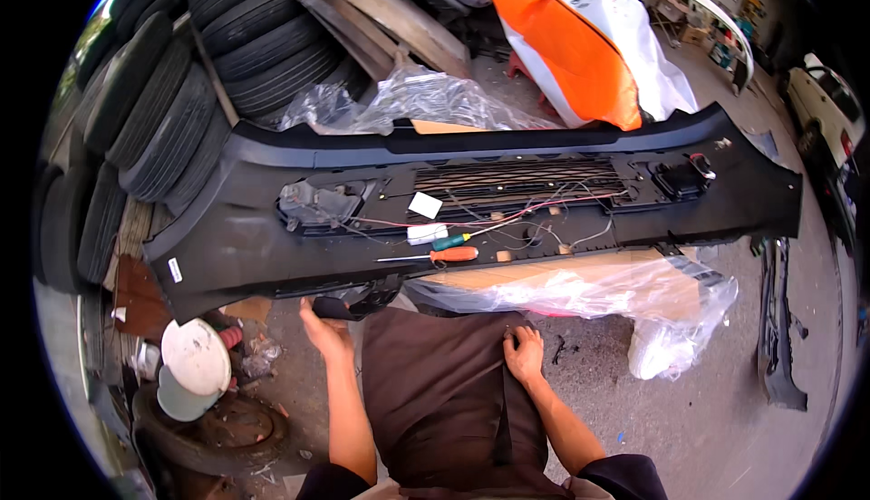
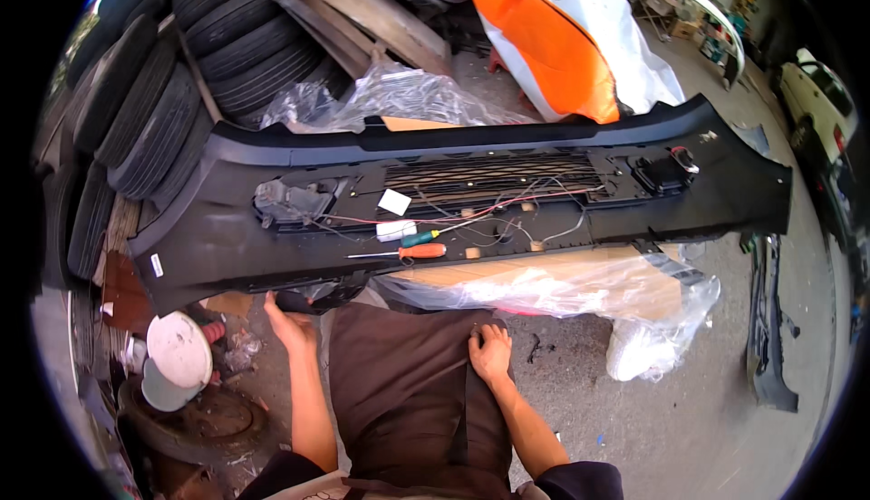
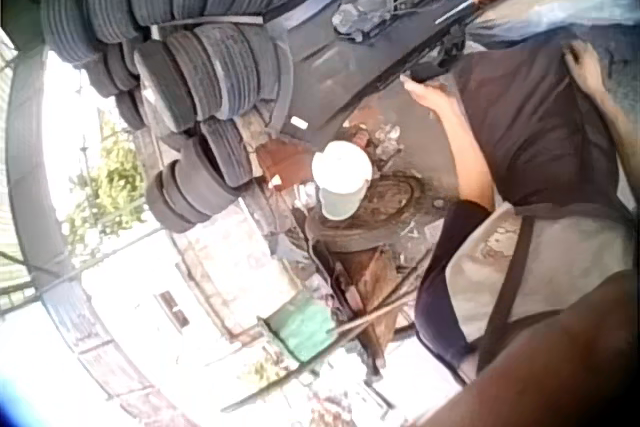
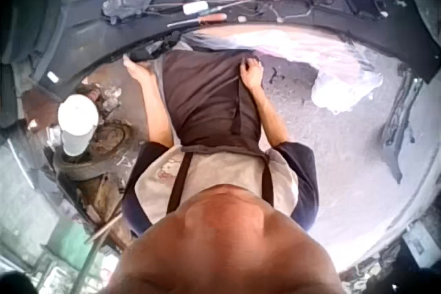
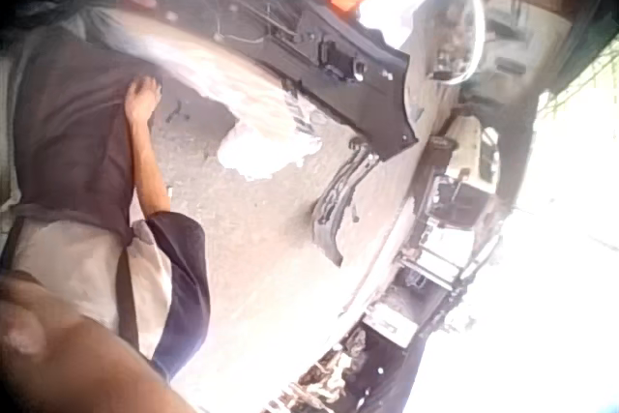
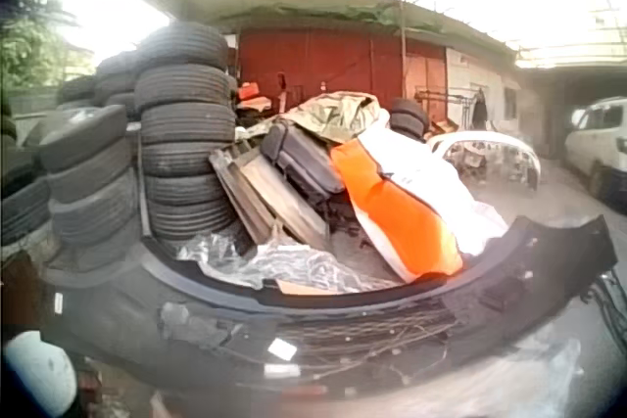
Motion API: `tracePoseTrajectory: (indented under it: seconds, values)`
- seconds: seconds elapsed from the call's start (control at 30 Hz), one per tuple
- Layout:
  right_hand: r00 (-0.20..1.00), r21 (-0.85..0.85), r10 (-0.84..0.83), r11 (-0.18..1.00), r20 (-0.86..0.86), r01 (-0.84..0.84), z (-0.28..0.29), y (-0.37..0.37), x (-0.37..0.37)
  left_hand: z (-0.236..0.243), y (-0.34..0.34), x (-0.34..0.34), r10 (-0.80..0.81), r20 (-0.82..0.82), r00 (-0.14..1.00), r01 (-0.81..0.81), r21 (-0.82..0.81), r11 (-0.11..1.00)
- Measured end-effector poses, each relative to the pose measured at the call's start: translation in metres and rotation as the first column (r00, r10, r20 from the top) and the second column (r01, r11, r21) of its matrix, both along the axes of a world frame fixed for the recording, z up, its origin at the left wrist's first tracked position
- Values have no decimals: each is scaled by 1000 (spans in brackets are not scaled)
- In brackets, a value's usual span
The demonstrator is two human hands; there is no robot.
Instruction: The person repairs a car bumper by stripping and twisting electrical wires, then connecting them to a headlight assembly. They use a screwdriver to secure the connections and test the wiring by pulling on the cables.
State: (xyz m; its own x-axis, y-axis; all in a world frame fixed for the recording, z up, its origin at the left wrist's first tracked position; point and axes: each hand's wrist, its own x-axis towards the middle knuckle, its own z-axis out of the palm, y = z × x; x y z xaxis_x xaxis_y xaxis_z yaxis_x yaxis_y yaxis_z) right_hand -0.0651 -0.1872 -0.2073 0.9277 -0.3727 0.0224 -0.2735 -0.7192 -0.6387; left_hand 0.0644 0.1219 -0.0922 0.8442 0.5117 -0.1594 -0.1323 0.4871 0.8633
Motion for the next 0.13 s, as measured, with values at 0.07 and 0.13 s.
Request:
tracePoseTrajectory:
  seconds: [0.07,0.13]
  values:
    - [999,34,4,999,49,-6,-9,1,1,-29,11,11,81,87,993,-73,-88,993]
    - [991,88,111,989,76,-117,-16,7,9,-52,32,0,143,141,980,-127,-118,985]
